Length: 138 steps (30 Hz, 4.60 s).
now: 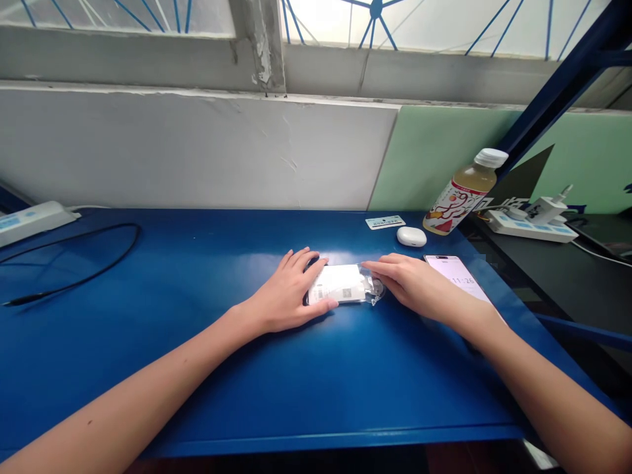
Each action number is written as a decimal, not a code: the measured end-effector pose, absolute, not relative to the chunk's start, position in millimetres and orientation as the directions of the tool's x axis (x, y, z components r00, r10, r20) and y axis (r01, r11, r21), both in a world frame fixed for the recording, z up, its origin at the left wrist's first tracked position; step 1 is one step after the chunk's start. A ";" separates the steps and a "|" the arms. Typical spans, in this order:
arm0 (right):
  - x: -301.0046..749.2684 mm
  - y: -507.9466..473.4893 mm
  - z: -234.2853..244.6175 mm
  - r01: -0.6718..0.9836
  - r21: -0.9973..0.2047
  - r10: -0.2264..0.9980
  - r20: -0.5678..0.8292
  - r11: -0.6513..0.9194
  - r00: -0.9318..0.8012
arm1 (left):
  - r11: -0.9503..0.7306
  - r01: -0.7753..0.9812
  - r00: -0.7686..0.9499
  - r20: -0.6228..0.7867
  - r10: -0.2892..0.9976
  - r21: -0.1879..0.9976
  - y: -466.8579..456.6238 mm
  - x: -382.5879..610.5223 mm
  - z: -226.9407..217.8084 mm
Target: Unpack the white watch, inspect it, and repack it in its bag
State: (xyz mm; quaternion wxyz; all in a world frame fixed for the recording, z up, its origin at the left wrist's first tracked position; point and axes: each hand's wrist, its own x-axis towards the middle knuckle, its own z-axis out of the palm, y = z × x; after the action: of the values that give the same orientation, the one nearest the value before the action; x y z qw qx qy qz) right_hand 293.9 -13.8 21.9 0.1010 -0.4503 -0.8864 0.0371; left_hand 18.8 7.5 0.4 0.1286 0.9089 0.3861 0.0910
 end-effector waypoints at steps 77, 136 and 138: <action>300.0 -8.6 16.3 0.773 -0.267 0.818 0.172 0.575 -0.549 | -0.710 0.661 0.650 0.288 0.703 0.243 15.1 14.7 -1.6; 214.9 9.0 60.4 -0.236 -0.887 0.875 0.443 0.396 -0.198 | -0.243 -0.056 0.464 0.241 0.852 0.968 -28.2 51.8 29.8; 212.8 13.9 54.0 -0.223 -0.930 0.907 0.342 0.291 -0.245 | -0.067 -0.138 0.532 0.131 0.836 0.988 -27.4 54.9 27.2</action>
State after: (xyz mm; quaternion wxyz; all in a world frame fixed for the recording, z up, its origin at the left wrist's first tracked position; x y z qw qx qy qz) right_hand 212.8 13.9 54.0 0.5423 -0.2887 -0.5928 0.5208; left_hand 54.9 -27.4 27.2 0.6216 0.6162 0.2834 0.3918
